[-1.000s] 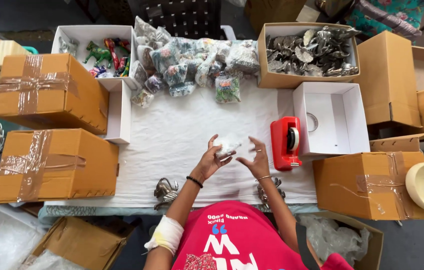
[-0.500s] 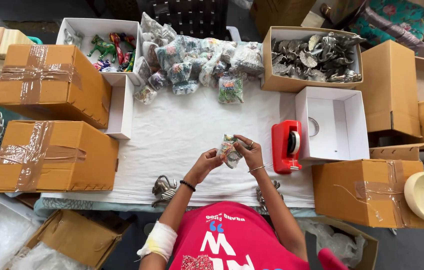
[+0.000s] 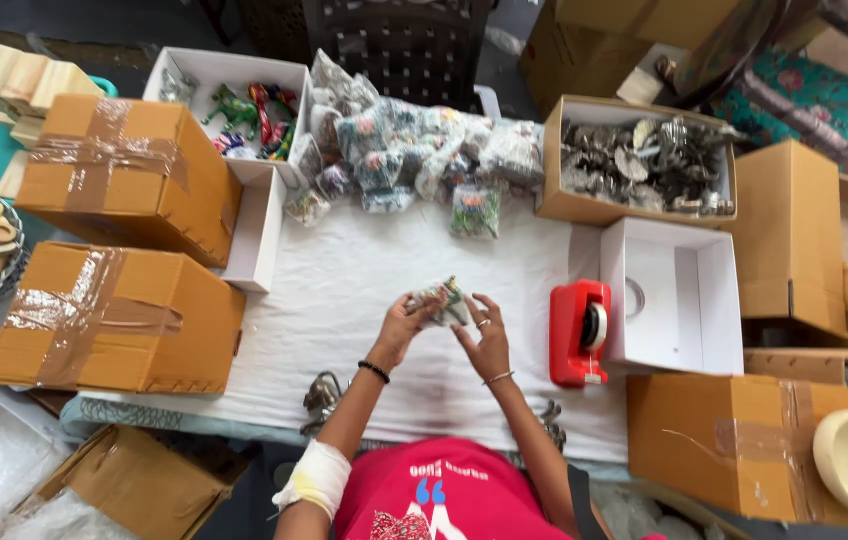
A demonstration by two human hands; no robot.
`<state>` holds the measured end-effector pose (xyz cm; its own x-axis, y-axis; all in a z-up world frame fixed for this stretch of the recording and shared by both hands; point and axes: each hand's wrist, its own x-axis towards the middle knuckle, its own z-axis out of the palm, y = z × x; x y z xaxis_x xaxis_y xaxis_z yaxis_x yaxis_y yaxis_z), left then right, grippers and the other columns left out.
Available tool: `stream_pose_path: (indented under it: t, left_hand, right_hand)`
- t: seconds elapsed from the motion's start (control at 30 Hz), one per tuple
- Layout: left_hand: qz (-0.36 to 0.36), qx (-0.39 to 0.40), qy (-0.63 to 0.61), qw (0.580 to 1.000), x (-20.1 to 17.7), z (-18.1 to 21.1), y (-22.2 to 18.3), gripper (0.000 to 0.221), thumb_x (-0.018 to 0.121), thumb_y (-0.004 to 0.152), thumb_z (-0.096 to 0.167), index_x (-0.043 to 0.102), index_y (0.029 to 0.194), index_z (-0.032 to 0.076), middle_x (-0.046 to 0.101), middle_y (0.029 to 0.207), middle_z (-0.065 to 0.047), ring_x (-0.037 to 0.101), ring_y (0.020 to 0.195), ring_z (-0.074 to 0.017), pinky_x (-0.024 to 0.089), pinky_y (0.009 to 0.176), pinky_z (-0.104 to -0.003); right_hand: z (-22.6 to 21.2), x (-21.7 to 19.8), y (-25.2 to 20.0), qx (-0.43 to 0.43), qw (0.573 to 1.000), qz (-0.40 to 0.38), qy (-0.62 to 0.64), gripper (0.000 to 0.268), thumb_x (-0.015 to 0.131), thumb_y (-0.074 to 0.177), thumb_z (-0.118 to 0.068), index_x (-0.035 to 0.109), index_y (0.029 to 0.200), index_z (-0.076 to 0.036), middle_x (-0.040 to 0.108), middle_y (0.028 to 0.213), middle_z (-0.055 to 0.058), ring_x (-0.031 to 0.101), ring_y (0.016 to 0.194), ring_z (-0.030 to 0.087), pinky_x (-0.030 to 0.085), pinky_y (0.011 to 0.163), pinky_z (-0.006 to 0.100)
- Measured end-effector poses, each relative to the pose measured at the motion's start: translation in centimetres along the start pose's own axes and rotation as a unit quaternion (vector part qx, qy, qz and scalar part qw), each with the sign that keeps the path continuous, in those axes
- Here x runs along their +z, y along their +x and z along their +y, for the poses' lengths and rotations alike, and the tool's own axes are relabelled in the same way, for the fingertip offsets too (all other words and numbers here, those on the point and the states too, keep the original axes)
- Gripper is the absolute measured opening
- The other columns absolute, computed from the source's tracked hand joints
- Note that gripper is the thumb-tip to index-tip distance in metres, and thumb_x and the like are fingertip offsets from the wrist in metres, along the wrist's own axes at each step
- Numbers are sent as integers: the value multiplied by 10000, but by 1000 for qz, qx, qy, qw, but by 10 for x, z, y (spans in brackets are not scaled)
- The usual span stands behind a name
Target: The person wraps small decorative figurines, including a green horse and a blue elephant, in bubble wrap. They use a red tape dispenser to secure the bubble wrap around each item and place the wrapped packages into a white box.
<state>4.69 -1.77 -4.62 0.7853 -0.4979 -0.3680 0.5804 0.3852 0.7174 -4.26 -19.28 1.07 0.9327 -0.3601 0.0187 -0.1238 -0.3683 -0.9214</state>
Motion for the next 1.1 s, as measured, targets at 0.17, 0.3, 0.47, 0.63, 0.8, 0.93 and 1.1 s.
stream_pose_path:
  t: [0.17, 0.3, 0.47, 0.63, 0.8, 0.93, 1.1]
  left_hand:
    - [114, 104, 204, 967, -32, 58, 84, 467, 781, 833, 120, 572, 1249, 93, 772, 1107, -71, 713, 997, -140, 577, 844, -286]
    - [194, 201, 381, 881, -32, 81, 156, 442, 841, 800, 77, 671, 1208, 65, 767, 1103, -88, 724, 997, -169, 585, 856, -311]
    - [221, 243, 406, 853, -35, 64, 230, 521, 765, 812, 23, 640, 1314, 81, 747, 1156, -123, 742, 1052, -258, 574, 887, -365]
    - [276, 303, 502, 762, -27, 51, 229, 540, 697, 879, 17, 577, 1399, 105, 666, 1312, -144, 671, 1164, -339, 538, 939, -424]
    - [293, 207, 582, 730, 7, 63, 218, 454, 683, 979, 136, 495, 1389, 182, 473, 1490, -114, 609, 1230, -358, 508, 980, -467]
    - [303, 288, 618, 666, 30, 56, 183, 480, 658, 981, 108, 441, 1409, 122, 370, 1502, -191, 523, 1300, -437, 419, 1040, -558]
    - [248, 389, 654, 599, 8, 4, 139, 532, 624, 926, 124, 460, 1432, 119, 372, 1511, -222, 458, 1338, -462, 395, 1060, -546]
  right_hand:
    - [20, 46, 14, -71, 901, -82, -420, 631, 611, 928, -474, 462, 1522, -324, 363, 1601, 77, 370, 1393, 365, 364, 1003, 558]
    - [37, 58, 2, -189, 874, 12, -448, 607, 535, 926, -528, 458, 1493, -325, 313, 1615, 107, 347, 1407, 334, 256, 1050, 576]
    - [34, 58, 14, -104, 872, -14, -479, 568, 540, 918, -478, 460, 1471, -376, 293, 1610, 36, 305, 1404, 266, 255, 1015, 526]
    - [40, 62, 16, -101, 881, -7, -463, 568, 556, 911, -466, 483, 1464, -361, 272, 1617, 51, 283, 1412, 272, 246, 1013, 538]
    - [35, 52, 17, -71, 889, -21, -452, 562, 565, 930, -472, 501, 1473, -340, 254, 1635, 82, 261, 1427, 295, 228, 1024, 550]
    - [29, 50, 11, -68, 900, -52, -427, 558, 569, 955, -474, 513, 1492, -329, 257, 1655, 85, 258, 1442, 301, 223, 1036, 547]
    - [40, 45, 7, -82, 910, -71, -400, 547, 587, 944, -464, 538, 1468, -317, 294, 1643, 74, 291, 1450, 298, 231, 1058, 546]
